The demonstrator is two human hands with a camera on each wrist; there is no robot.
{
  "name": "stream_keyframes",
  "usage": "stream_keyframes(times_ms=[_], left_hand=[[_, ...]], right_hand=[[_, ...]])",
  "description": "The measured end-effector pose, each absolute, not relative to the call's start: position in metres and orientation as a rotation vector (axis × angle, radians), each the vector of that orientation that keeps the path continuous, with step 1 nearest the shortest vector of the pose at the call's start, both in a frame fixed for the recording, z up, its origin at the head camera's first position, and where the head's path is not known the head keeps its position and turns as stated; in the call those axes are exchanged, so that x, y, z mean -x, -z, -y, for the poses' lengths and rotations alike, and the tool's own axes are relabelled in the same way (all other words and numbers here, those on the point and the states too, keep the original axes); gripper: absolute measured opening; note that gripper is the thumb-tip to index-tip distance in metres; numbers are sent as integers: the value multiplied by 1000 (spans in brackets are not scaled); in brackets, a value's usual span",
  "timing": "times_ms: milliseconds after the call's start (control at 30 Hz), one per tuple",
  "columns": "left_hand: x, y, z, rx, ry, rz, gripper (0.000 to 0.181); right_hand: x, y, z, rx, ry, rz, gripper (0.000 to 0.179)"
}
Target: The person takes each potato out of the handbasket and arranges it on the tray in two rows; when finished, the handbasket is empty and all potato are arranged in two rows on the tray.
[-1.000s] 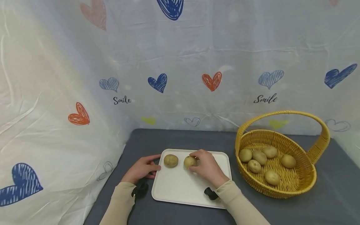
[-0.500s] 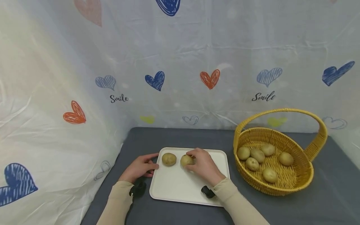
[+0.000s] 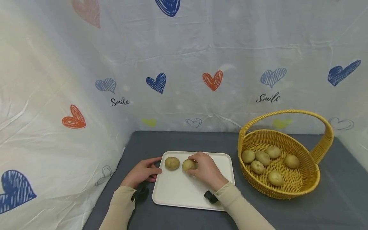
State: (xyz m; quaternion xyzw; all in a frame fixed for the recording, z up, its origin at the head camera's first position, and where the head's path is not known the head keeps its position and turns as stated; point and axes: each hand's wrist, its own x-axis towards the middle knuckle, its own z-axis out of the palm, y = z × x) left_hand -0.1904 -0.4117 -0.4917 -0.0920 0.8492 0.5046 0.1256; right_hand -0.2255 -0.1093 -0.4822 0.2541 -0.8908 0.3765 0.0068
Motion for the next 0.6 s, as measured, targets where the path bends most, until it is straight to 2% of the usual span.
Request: stream_keyframes(times_ms=[600], left_hand=[[191, 490, 412, 269, -1474, -2455, 65]], right_hand=[[226, 483, 111, -730, -1181, 2812, 44]])
